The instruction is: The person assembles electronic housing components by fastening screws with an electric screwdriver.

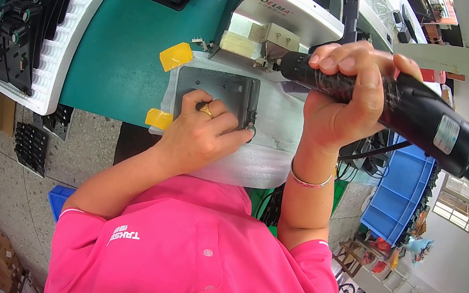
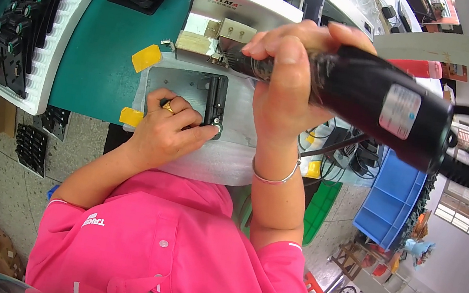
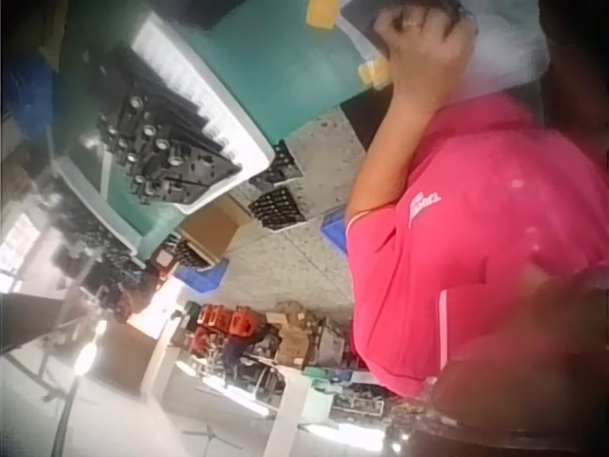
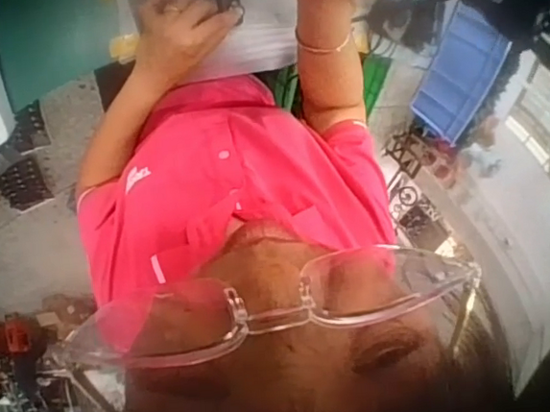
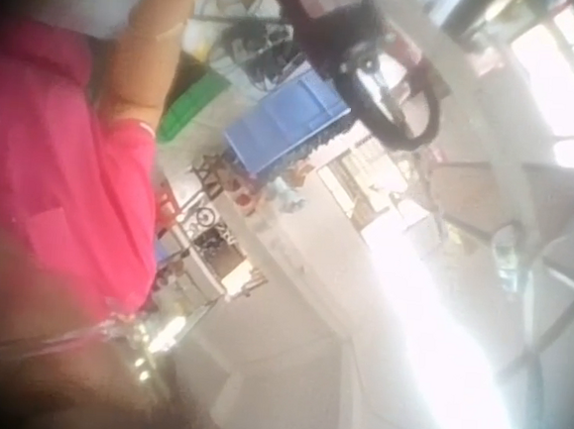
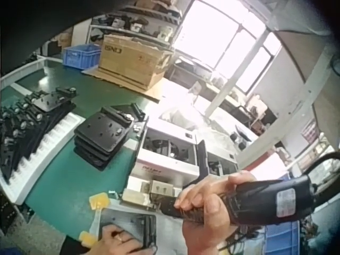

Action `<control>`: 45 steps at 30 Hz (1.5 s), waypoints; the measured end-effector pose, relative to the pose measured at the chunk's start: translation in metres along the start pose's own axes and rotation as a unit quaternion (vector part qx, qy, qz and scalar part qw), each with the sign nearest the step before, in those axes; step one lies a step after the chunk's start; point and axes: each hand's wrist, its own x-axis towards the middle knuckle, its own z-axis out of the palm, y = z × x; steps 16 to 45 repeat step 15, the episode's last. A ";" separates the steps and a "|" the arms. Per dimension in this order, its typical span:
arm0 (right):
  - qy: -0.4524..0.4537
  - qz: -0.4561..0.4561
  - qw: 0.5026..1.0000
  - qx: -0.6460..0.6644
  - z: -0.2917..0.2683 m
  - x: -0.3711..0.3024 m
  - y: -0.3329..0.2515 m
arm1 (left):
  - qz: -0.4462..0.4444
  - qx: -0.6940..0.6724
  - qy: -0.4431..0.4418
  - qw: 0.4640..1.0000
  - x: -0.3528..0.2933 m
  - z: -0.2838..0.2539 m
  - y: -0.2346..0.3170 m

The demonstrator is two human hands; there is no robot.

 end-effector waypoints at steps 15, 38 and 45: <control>-0.152 0.124 0.978 0.073 -0.028 -0.008 -0.033 | -0.032 -0.028 -0.001 0.999 0.006 -0.003 -0.003; -0.152 0.124 0.978 0.073 -0.028 -0.008 -0.033 | -0.032 -0.028 -0.001 0.999 0.006 -0.003 -0.003; -0.152 0.124 0.978 0.073 -0.028 -0.008 -0.033 | -0.032 -0.028 -0.001 0.999 0.006 -0.003 -0.003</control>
